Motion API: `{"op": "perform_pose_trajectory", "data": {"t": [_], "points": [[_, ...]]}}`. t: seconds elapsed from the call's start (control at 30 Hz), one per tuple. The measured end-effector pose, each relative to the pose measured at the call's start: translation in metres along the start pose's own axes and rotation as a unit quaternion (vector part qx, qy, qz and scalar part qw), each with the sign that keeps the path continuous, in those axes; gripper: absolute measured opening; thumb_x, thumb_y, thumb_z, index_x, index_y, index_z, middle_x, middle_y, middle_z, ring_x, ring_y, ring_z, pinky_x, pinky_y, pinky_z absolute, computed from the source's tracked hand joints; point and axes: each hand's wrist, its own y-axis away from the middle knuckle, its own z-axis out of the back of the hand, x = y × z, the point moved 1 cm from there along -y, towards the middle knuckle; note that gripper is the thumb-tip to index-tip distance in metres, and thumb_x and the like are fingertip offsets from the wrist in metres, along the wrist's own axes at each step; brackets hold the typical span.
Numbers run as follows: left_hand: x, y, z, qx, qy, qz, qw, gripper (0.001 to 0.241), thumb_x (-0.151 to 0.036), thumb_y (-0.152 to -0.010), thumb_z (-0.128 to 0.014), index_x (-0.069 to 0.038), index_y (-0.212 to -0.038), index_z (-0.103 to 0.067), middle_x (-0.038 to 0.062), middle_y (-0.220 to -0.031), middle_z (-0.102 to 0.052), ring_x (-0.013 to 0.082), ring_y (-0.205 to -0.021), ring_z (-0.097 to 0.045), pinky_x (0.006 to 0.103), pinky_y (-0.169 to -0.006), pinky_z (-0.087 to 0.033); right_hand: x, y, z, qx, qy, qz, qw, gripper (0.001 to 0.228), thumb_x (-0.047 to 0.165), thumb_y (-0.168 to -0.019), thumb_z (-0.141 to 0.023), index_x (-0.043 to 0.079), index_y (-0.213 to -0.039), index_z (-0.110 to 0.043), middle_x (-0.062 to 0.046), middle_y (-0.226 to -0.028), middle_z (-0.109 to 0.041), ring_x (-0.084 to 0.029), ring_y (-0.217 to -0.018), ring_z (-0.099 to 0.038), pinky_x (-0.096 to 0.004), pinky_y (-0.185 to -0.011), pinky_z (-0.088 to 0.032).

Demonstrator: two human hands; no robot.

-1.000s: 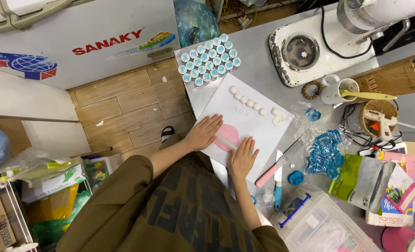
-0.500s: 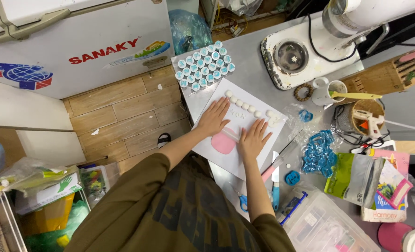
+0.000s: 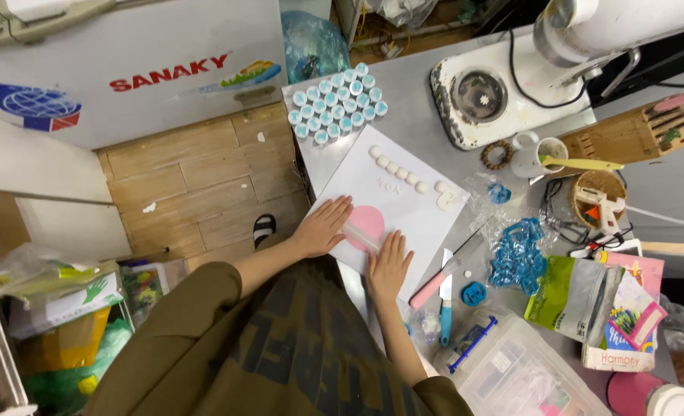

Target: Rolling and shaping pink fondant on a white board in a bakery setting.

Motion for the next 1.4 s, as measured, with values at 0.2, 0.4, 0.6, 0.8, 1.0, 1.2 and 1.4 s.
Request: {"op": "perform_pose_trajectory", "data": {"t": [0.2,0.4,0.6,0.8,1.0,1.2,1.4], "points": [[-0.006,0.005,-0.009,0.069,0.022,0.039,0.997,0.062,-0.033,-0.104,-0.054,0.005,-0.150,-0.041,0.023,-0.158,-0.041,0.0333,-0.144,-0.041,0.0469,-0.120,-0.031,0.015,0.035,0.000,-0.091,-0.051,0.021,0.994,0.053,0.018,-0.093,-0.068,0.005,-0.142,-0.054,-0.012,-0.133,-0.061,-0.031,-0.127,-0.054,-0.058,-0.120,-0.027],[-0.009,-0.065,-0.066,0.021,0.019,-0.026,0.999,0.069,-0.019,-0.084,-0.071,0.001,-0.146,-0.049,0.021,-0.144,-0.055,0.0348,-0.134,-0.053,0.0407,-0.109,-0.045,0.013,0.040,0.019,-0.119,-0.078,0.048,0.989,0.049,0.008,-0.087,-0.070,0.009,-0.135,-0.063,-0.010,-0.120,-0.066,-0.030,-0.111,-0.059,-0.046,-0.099,-0.041],[-0.014,-0.101,-0.068,0.096,0.021,-0.032,0.995,0.044,-0.018,-0.073,-0.080,-0.005,-0.112,-0.065,0.011,-0.112,-0.065,0.0304,-0.108,-0.063,0.0430,-0.091,-0.053,-0.004,0.086,0.042,-0.106,-0.082,0.019,0.991,0.051,0.003,-0.082,-0.069,0.011,-0.132,-0.065,-0.008,-0.119,-0.066,-0.030,-0.112,-0.060,-0.046,-0.098,-0.042],[-0.004,-0.123,-0.061,0.174,0.079,-0.057,0.980,0.021,-0.012,-0.076,-0.081,-0.008,-0.092,-0.069,0.012,-0.098,-0.070,0.0311,-0.090,-0.069,0.0446,-0.073,-0.055,-0.037,0.130,0.051,-0.136,-0.079,-0.048,0.986,0.053,0.001,-0.081,-0.069,0.012,-0.133,-0.064,-0.012,-0.120,-0.065,-0.033,-0.113,-0.059,-0.047,-0.098,-0.041],[0.020,-0.110,-0.046,0.158,0.352,0.157,0.909,0.027,-0.023,-0.074,-0.083,-0.009,-0.093,-0.071,0.008,-0.087,-0.076,0.0261,-0.082,-0.075,0.0385,-0.072,-0.059,-0.068,0.109,0.064,-0.180,-0.089,-0.111,0.973,0.056,-0.002,-0.084,-0.065,0.007,-0.140,-0.060,-0.019,-0.122,-0.063,-0.040,-0.113,-0.056,-0.049,-0.099,-0.041],[0.030,-0.094,-0.016,0.058,0.217,0.313,0.923,0.026,-0.032,-0.093,-0.067,-0.010,-0.106,-0.072,0.010,-0.114,-0.073,0.0284,-0.108,-0.068,0.0414,-0.091,-0.054,-0.061,-0.001,0.070,-0.173,-0.103,0.024,0.979,0.050,-0.002,-0.084,-0.070,0.009,-0.133,-0.063,-0.016,-0.120,-0.064,-0.037,-0.111,-0.059,-0.047,-0.098,-0.044],[0.034,-0.106,-0.035,-0.044,0.086,0.187,0.978,0.052,-0.037,-0.098,-0.065,-0.002,-0.136,-0.056,0.028,-0.160,-0.028,0.0418,-0.151,-0.026,0.0519,-0.119,-0.027,-0.041,-0.072,0.048,-0.078,-0.097,0.140,0.982,0.048,0.003,-0.083,-0.071,0.010,-0.131,-0.067,-0.013,-0.121,-0.064,-0.034,-0.113,-0.059,-0.046,-0.100,-0.045]]}}
